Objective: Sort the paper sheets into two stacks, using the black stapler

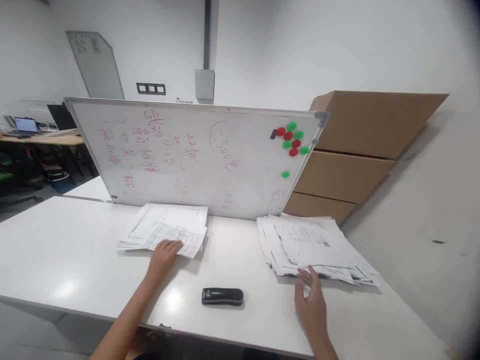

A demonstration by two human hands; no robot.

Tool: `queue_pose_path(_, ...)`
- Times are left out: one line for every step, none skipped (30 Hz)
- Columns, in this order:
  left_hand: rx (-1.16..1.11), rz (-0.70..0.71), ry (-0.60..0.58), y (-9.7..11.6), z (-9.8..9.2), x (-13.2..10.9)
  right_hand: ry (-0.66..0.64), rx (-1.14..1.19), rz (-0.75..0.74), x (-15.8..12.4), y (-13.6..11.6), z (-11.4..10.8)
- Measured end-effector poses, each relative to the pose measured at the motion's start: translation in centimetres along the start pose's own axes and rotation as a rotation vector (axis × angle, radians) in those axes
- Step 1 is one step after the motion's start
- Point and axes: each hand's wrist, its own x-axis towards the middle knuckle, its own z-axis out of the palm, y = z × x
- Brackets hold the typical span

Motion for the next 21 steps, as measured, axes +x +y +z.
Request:
queue_pose_path(-0.013,0.031,0.034,1.1,-0.2,0.0,-0.013,0.020,0.046,-0.2,0.0,0.1)
queue_pose_path(-0.017,0.051,0.068,2.3,-0.4,0.1,-0.014,0.038,0.080,-0.3,-0.3,0.2)
queue_pose_path(-0.015,0.064,0.098,3.7,-0.7,0.2,-0.010,0.057,0.107,-0.3,-0.8,0.5)
queue_pose_path(-0.011,0.077,0.121,5.3,-0.8,0.4,-0.016,0.088,0.133,-0.3,-1.5,0.8)
queue_pose_path(-0.010,0.098,0.133,7.1,-1.0,0.5,-0.048,0.137,0.164,-0.4,-2.4,1.3)
queue_pose_path(-0.010,0.130,0.138,8.9,-1.0,0.7,-0.116,0.212,0.205,-0.6,-3.5,1.9)
queue_pose_path(-0.015,0.167,0.140,10.8,-1.0,0.8,-0.220,0.307,0.257,-0.9,-4.7,2.5)
queue_pose_path(-0.023,0.204,0.138,12.6,-1.0,0.9,-0.335,0.410,0.317,-1.3,-5.8,3.1)
queue_pose_path(-0.032,0.239,0.131,14.4,-0.9,0.9,-0.444,0.509,0.376,-1.7,-6.9,3.6)
queue_pose_path(-0.045,0.270,0.110,15.9,-0.8,0.9,-0.521,0.594,0.421,-2.0,-7.9,4.0)
queue_pose_path(-0.062,0.298,0.075,17.2,-0.7,0.9,-0.566,0.660,0.445,-2.2,-8.6,4.2)
queue_pose_path(-0.085,0.327,0.027,18.0,-0.6,1.0,-0.578,0.703,0.450,-2.4,-9.0,4.2)
queue_pose_path(-0.118,0.365,-0.036,18.3,-0.5,1.1,-0.564,0.725,0.440,-2.4,-9.2,4.1)
queue_pose_path(-0.158,0.408,-0.107,18.0,-0.4,1.3,-0.537,0.727,0.425,-2.3,-9.2,3.9)
queue_pose_path(-0.199,0.438,-0.171,17.1,-0.4,1.6,-0.502,0.716,0.417,-2.1,-8.9,3.5)
queue_pose_path(-0.228,0.427,-0.209,15.6,-0.3,1.9,-0.458,0.698,0.418,-2.0,-8.4,3.2)
queue_pose_path(-0.240,0.382,-0.230,13.7,-0.1,2.2,-0.410,0.680,0.428,-1.9,-7.7,2.7)
queue_pose_path(-0.218,0.246,-0.203,11.4,0.0,2.5,-0.368,0.666,0.439,-1.9,-7.0,2.3)
queue_pose_path(-0.152,0.025,-0.123,9.0,0.2,2.7,-0.338,0.658,0.447,-2.0,-6.2,1.8)
queue_pose_path(-0.074,-0.151,-0.085,6.6,0.4,2.7,-0.316,0.653,0.455,-2.2,-5.4,1.4)
queue_pose_path(-0.022,-0.217,-0.092,4.4,0.6,2.7,-0.302,0.649,0.460,-2.4,-4.6,0.9)
